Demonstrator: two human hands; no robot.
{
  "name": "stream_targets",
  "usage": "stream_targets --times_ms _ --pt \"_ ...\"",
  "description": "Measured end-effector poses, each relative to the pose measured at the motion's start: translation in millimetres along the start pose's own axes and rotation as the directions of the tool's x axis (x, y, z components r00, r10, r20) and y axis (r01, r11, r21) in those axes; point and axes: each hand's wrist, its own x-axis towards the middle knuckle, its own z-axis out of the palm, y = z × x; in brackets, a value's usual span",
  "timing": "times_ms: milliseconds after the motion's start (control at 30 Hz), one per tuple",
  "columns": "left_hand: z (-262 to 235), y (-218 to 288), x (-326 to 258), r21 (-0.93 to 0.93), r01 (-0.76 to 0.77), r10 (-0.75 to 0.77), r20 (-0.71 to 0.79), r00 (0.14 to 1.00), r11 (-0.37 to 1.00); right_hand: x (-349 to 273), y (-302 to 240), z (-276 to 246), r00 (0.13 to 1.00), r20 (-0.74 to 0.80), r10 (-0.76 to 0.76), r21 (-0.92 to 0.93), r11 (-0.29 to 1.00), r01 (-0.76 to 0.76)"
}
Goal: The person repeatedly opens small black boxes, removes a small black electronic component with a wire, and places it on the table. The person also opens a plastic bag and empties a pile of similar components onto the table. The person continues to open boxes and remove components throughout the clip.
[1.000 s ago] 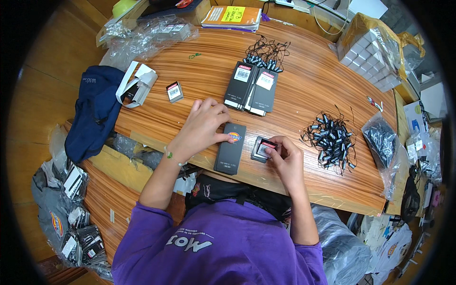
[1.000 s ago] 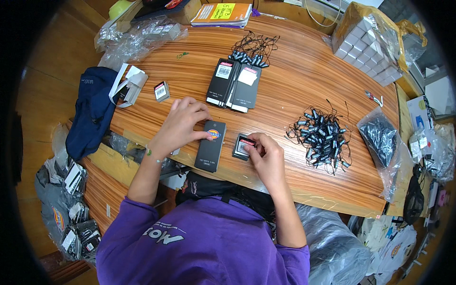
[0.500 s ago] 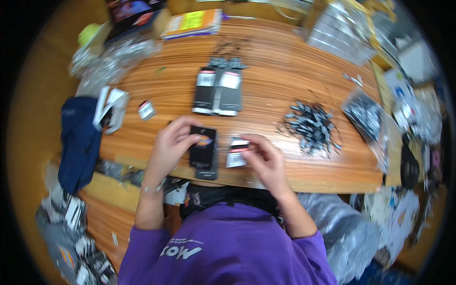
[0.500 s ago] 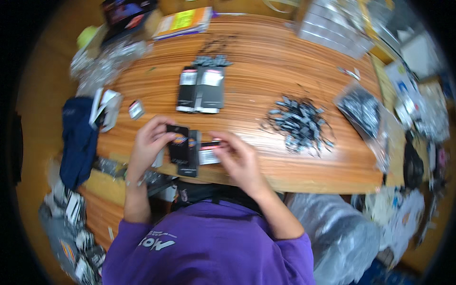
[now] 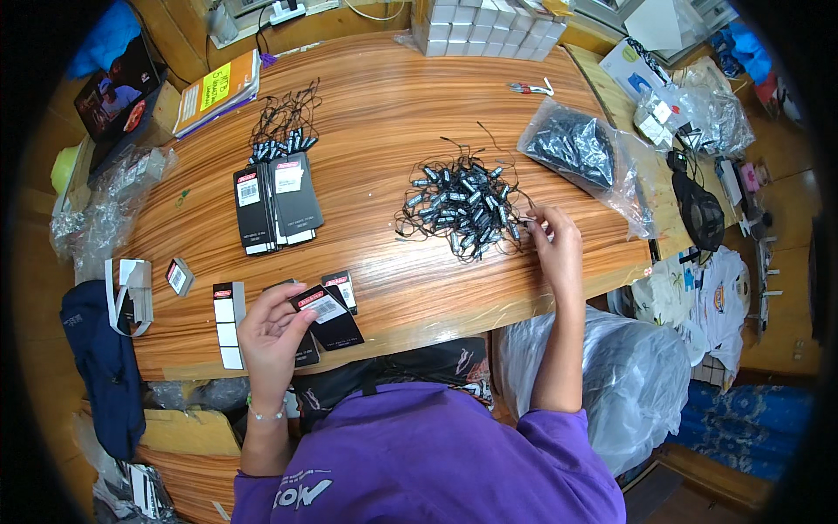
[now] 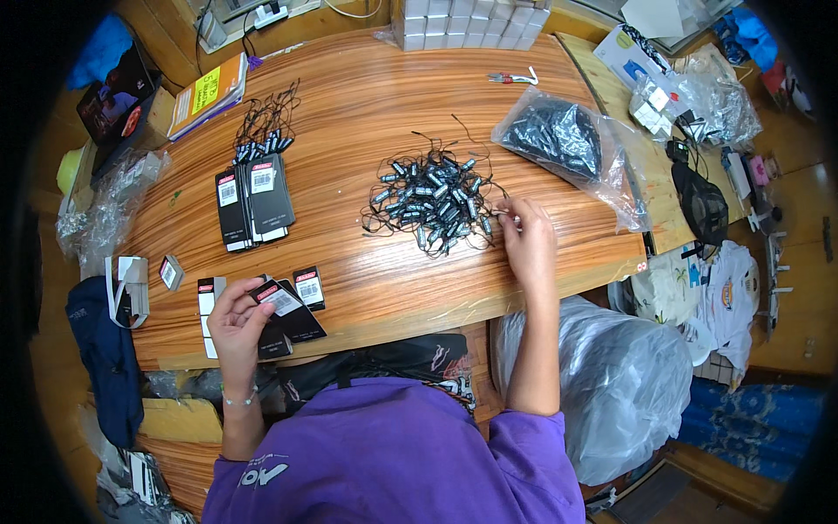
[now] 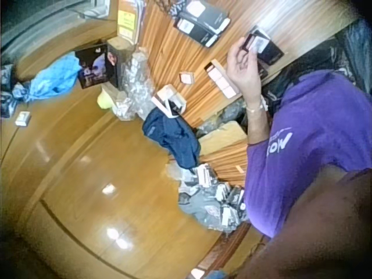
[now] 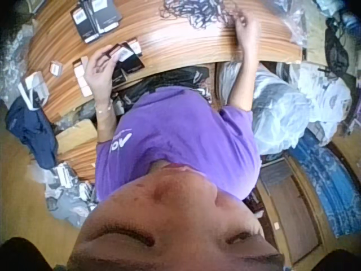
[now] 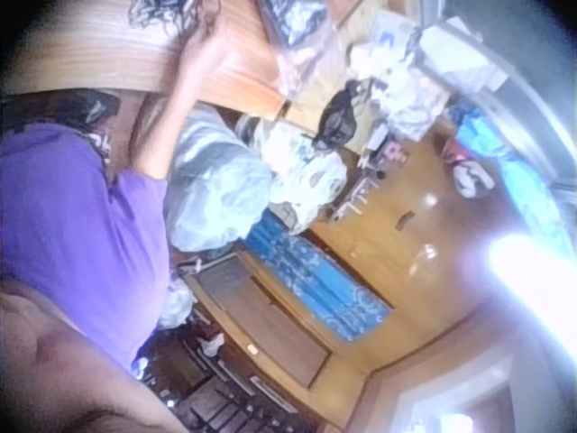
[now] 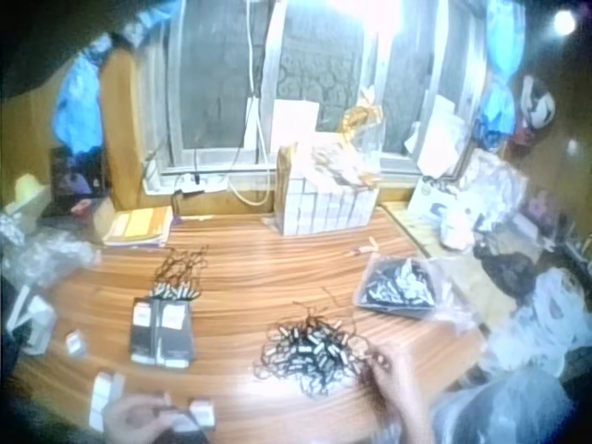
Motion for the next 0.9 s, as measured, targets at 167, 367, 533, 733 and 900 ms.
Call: stream_targets --times_ms 167,367,533,733,900 --pt "15 -4 2 -0.103 0.027 -0.020 0.066 0.998 0.994 -1 27 9 0.998 0.003 0.055 0.064 0.996 -0.055" --pt "15 -2 2 -0.058 0.079 -0.071 0.127 0.989 0.995 9 8 -9 0.976 -0.089 0.197 0.498 0.858 -0.128" --pt "26 13 9 -0.005 -0.031 0.032 0.241 0.970 0.999 -3 -71 -19 0.997 0.019 -0.079 0.609 0.791 0.052" --pt "39 22 28 0.116 -0.166 0.092 0.475 0.875 0.979 -24 -140 4 0.873 0.323 -0.366 0.763 0.646 -0.012" --pt "18 9 25 0.037 0.071 -0.080 0.326 0.942 0.997 -25 -125 13 0.865 0.382 -0.324 0.914 -0.006 -0.406"
